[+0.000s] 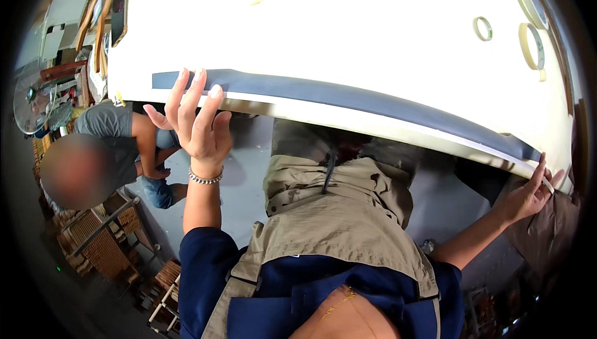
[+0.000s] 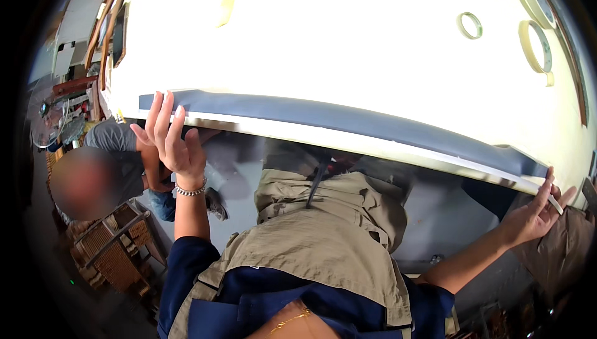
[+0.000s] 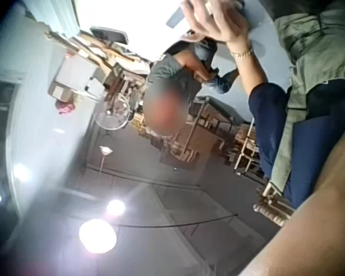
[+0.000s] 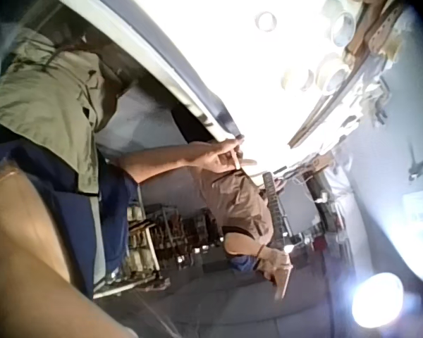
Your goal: The person applies masking tape to the edges of guitar necks on a workbench. They handle multiple necks, including a black one and a wooden one, peeling tape from a roll and smoothing it along the sides. The person also briefly handles a guitar fretboard and places the taped necks into a wooden rack.
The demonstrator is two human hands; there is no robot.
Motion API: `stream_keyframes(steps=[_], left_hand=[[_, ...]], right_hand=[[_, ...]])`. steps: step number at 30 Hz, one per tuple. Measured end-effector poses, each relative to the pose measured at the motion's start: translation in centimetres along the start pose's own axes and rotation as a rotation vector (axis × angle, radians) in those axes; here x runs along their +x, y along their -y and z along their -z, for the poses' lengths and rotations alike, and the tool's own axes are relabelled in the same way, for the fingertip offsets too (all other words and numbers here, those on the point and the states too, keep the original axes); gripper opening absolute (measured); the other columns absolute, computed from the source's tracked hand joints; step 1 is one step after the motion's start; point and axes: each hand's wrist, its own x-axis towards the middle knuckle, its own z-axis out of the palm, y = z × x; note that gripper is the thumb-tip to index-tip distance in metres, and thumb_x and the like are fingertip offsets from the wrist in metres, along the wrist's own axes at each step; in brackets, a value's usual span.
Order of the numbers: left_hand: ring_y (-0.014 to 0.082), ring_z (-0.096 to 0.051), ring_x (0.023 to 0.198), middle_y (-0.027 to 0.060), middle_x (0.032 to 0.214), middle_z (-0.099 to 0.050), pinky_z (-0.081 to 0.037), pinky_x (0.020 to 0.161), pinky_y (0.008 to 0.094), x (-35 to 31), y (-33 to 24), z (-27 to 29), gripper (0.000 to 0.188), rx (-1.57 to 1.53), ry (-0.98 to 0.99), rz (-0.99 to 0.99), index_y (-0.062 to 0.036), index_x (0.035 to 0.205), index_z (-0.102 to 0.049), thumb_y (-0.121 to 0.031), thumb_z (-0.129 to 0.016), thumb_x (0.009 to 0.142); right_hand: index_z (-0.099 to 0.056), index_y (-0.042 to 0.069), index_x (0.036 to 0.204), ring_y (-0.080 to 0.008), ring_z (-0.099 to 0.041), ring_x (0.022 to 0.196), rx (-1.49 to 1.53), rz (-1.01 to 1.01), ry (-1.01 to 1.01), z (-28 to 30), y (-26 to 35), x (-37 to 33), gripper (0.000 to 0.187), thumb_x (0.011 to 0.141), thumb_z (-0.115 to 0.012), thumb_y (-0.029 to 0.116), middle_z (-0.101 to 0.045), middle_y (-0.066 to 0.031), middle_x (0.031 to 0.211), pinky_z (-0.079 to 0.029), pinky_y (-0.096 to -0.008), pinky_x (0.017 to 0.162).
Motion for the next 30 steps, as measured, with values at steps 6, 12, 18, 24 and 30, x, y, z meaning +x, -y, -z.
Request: stream_keyframes(steps=[6, 12, 18, 24, 30], left_hand=[[0.0291, -0.053, 0.114, 0.0065, 0.111, -0.064, 0.003, 0.111, 0.0478, 0.8, -1.8, -0.6, 0.022, -0.117, -0.013, -0.024, -0.0148, 0.104, -0.064, -0.028, -0.049, 0.093], [0.0281, -0.055, 0.112, 0.004, 0.111, -0.064, 0.002, 0.111, 0.0485, 1.8, -3.7, -0.7, 0.021, -0.156, 0.036, -0.068, -0.0151, 0.105, -0.063, -0.025, -0.049, 0.093], [0.0245, -0.056, 0.11, 0.0006, 0.108, -0.065, 0.007, 0.11, 0.0504, 3.2, -6.7, -1.2, 0.023, -0.217, 0.1, -0.139, -0.0153, 0.104, -0.065, -0.024, -0.047, 0.094], [0.0221, -0.057, 0.107, -0.0019, 0.104, -0.066, 0.005, 0.11, 0.0507, 4.8, -9.5, -2.1, 0.022, -0.285, 0.09, -0.195, -0.0159, 0.099, -0.068, -0.024, -0.048, 0.093], [0.0192, -0.058, 0.104, -0.0057, 0.102, -0.067, 0.006, 0.11, 0.0518, 6.2, -13.1, -2.7, 0.018, -0.294, 0.092, -0.197, -0.0189, 0.095, -0.069, -0.026, -0.054, 0.09]], right_hand=[[-0.026, -0.012, 0.136, -0.0236, -0.06, 0.102, 0.182, -0.118, -0.059, -0.8, 1.2, -0.1, 0.056, 0.088, -0.055, -0.003, -0.053, -0.008, 0.095, -0.046, -0.0278, 0.089], [-0.026, -0.011, 0.136, -0.0242, -0.06, 0.102, 0.204, -0.078, -0.076, -1.3, 1.5, -0.1, 0.056, 0.088, -0.053, -0.006, -0.052, -0.0067, 0.096, -0.047, -0.0294, 0.091], [-0.031, -0.006, 0.137, -0.0214, -0.062, 0.1, 0.17, -0.082, -0.108, -1.8, 2.2, -0.3, 0.058, 0.086, -0.058, -0.003, -0.052, -0.0046, 0.094, -0.048, -0.024, 0.083], [-0.028, -0.005, 0.139, -0.0209, -0.06, 0.101, 0.197, -0.115, -0.128, -2.0, 2.8, -0.4, 0.06, 0.086, -0.057, -0.004, -0.052, -0.0046, 0.096, -0.047, -0.0267, 0.086], [-0.025, -0.004, 0.141, -0.0191, -0.061, 0.1, 0.187, -0.109, -0.113, -2.2, 3.1, -0.5, 0.064, 0.085, -0.057, -0.006, -0.053, -0.0045, 0.094, -0.045, -0.0227, 0.082]])
